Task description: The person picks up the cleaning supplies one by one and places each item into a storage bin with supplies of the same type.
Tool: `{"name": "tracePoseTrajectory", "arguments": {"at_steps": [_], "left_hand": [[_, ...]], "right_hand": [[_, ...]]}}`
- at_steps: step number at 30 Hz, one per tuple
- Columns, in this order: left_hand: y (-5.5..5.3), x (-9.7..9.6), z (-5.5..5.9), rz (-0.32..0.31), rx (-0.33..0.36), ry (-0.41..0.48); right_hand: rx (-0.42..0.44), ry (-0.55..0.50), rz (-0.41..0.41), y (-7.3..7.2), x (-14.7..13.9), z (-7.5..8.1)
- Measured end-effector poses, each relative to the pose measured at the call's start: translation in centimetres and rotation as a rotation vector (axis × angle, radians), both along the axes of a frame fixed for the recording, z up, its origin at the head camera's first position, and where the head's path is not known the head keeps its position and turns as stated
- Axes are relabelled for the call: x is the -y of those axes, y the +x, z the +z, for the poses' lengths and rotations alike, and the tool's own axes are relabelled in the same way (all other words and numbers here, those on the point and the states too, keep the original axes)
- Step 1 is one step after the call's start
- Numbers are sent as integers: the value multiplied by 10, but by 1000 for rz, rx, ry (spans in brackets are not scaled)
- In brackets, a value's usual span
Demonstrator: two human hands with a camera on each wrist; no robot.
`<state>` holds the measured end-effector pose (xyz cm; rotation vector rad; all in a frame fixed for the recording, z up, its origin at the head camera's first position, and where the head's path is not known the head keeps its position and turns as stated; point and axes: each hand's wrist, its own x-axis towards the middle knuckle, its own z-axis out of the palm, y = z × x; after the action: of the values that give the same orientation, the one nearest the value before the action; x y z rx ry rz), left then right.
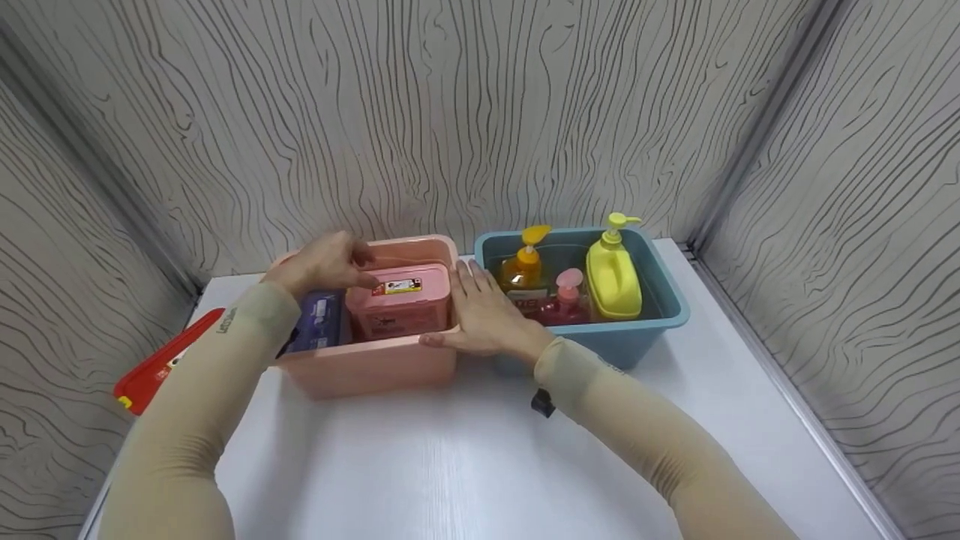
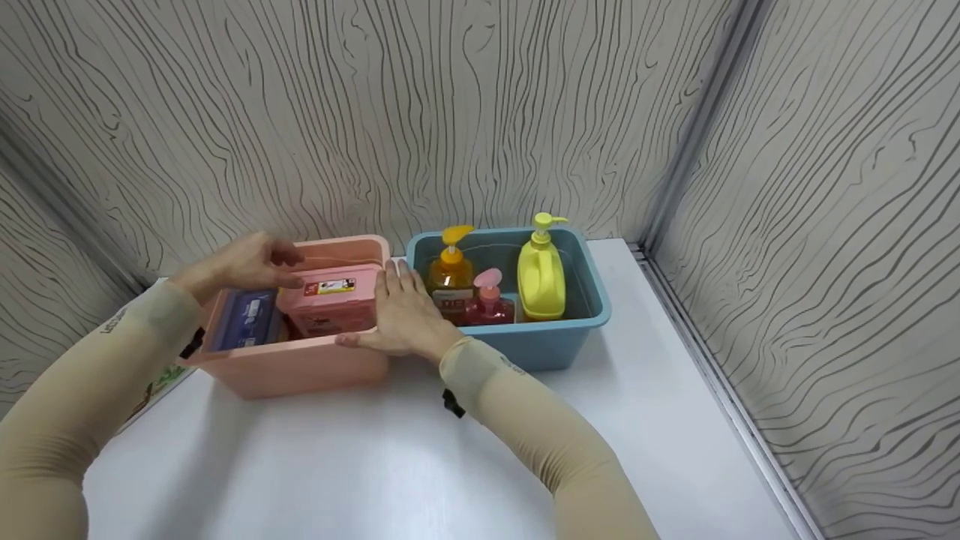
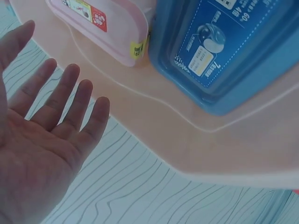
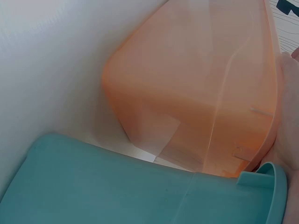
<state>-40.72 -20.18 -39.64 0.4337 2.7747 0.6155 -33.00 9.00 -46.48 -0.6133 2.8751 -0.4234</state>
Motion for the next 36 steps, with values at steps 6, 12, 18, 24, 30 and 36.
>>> {"name": "tracePoseTrajectory", "arguments": {"at_steps": [6, 12, 18, 24, 30, 36], "left_hand": [[9, 10, 6, 48, 19, 12], [16, 19, 12, 47, 7, 31], [25, 25, 16, 70, -19, 41], [31, 37, 21, 43, -62, 36], [36, 47, 25, 26, -106, 34], [41, 55, 27, 15, -141, 11]], "right_hand": [[-5, -17, 11, 0, 0, 1], [-9, -26, 10, 1, -1, 1], [-10, -25, 11, 2, -1, -2], [-2, -28, -1, 2, -1, -3], [-2, -25, -1, 2, -1, -1], [-11, -14, 10, 1, -2, 0]]}}
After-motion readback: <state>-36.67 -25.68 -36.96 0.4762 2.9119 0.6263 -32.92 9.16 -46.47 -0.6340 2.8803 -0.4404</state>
